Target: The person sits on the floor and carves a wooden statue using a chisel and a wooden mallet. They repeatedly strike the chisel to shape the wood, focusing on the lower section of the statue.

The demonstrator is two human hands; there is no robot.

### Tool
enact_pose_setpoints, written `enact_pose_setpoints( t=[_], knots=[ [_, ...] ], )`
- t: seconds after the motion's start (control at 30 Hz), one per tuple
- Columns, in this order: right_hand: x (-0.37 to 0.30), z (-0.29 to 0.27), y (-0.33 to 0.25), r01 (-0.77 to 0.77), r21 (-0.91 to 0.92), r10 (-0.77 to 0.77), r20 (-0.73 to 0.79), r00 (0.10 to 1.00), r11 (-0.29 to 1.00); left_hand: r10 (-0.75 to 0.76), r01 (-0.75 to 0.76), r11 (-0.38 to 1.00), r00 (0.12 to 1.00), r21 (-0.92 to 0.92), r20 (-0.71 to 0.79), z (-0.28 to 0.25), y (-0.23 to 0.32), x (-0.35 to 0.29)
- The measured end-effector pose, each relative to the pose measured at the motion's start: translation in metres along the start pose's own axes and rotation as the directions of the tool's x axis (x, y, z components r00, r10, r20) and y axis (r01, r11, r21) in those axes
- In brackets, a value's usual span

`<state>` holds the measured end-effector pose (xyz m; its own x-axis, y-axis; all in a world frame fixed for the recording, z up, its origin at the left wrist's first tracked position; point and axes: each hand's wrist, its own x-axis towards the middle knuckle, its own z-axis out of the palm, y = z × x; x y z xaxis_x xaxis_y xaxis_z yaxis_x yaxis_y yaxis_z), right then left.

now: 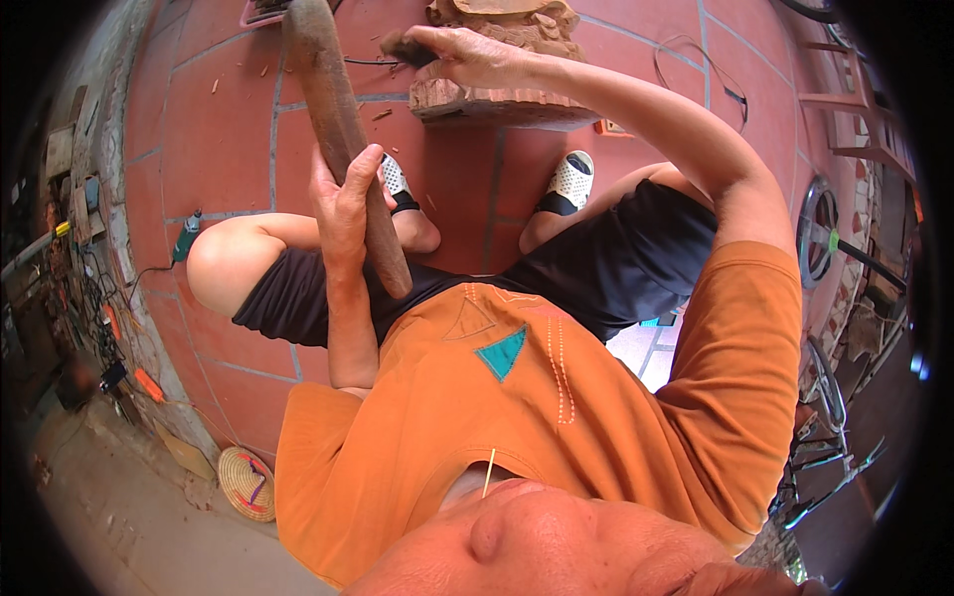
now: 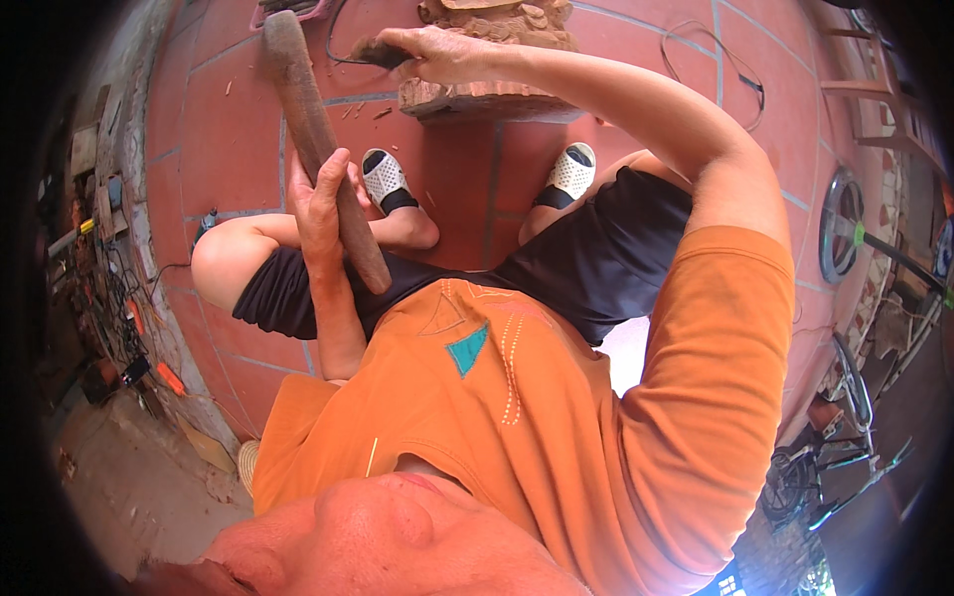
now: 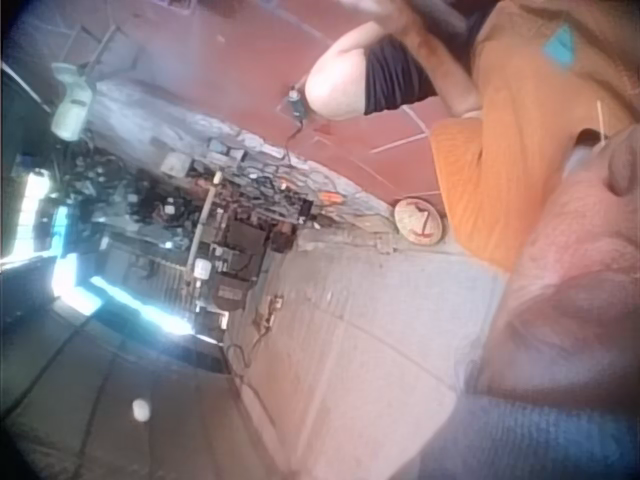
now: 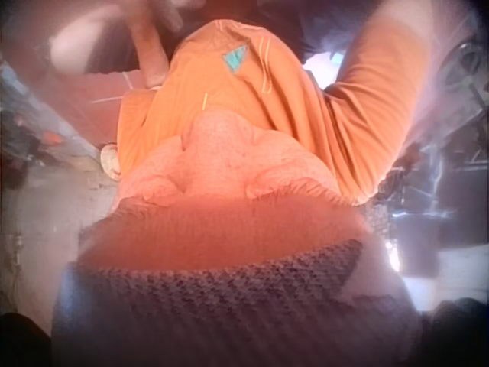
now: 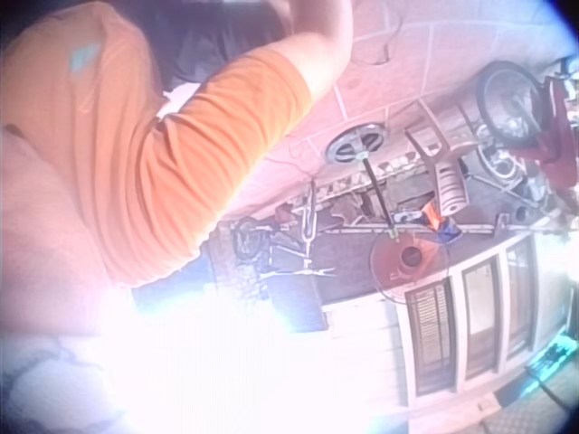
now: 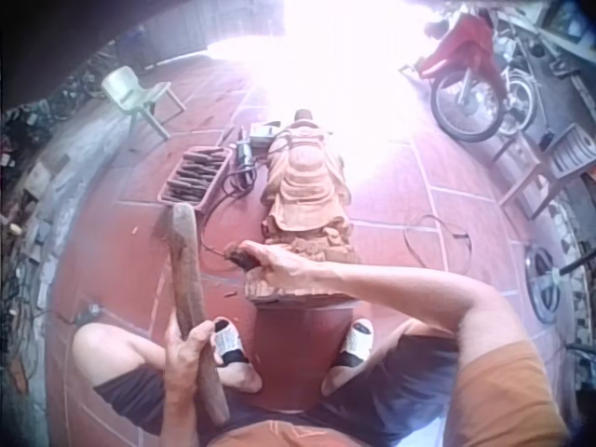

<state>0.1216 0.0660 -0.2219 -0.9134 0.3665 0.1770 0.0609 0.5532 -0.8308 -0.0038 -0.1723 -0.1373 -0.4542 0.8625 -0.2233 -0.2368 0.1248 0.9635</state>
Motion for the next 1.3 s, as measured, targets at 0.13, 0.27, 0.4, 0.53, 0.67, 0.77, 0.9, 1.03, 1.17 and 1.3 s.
enact_pose_setpoints(
  t=[0.13, 0.27, 0.4, 0.53, 0.67, 0.77, 0.9, 1.03, 1.17, 1.3],
  knots=[
    [0.007, -0.018, -0.039, -0.166, 0.008, 0.166, -0.002, 0.986, 0.986, -0.059, 0.058, 0.997, 0.998, 0.051, 0.013, -0.002, -0.009, -0.001],
    [0.007, -0.002, -0.002, 0.018, 0.008, -0.018, -0.014, 1.0, 1.0, -0.068, 0.066, 0.993, 0.998, 0.094, 0.014, 0.002, -0.008, -0.001],
    [0.003, 0.003, 0.003, 0.035, -0.023, -0.036, -0.023, 0.999, 0.999, -0.033, 0.032, 0.995, 0.999, 0.096, 0.015, 0.003, -0.005, 0.0],
    [0.004, 0.0, -0.007, 0.058, -0.03, -0.057, 0.045, 0.997, 0.998, -0.023, 0.023, 0.998, 1.0, 0.051, 0.005, 0.003, -0.002, -0.002],
    [0.004, -0.009, -0.035, -0.134, -0.11, 0.153, 0.19, 0.97, 0.985, 0.103, -0.106, 0.994, 0.993, -0.036, -0.065, 0.008, 0.003, -0.002],
    [0.004, -0.011, -0.043, -0.183, -0.122, 0.206, 0.22, 0.953, 0.976, 0.132, -0.132, 0.991, 0.985, 0.006, -0.109, 0.008, -0.007, 0.0],
    [0.002, -0.006, -0.037, -0.106, -0.123, 0.126, 0.173, 0.977, 0.987, -0.093, 0.086, 0.974, 0.995, 0.212, 0.024, -0.001, -0.01, 0.003],
    [0.001, -0.008, -0.037, -0.126, -0.13, 0.149, 0.184, 0.972, 0.983, 0.034, -0.03, 0.996, 0.999, 0.089, -0.037, -0.001, -0.009, -0.002],
    [0.002, -0.008, -0.036, -0.133, -0.161, 0.161, 0.177, 0.971, 0.978, 0.192, -0.198, 0.979, 0.975, -0.048, -0.113, 0.008, -0.003, -0.003],
    [-0.001, -0.006, -0.035, -0.112, -0.186, 0.144, 0.17, 0.975, 0.976, -0.04, 0.044, 0.978, 0.999, 0.202, -0.021, 0.002, -0.011, 0.001]
  ],
)
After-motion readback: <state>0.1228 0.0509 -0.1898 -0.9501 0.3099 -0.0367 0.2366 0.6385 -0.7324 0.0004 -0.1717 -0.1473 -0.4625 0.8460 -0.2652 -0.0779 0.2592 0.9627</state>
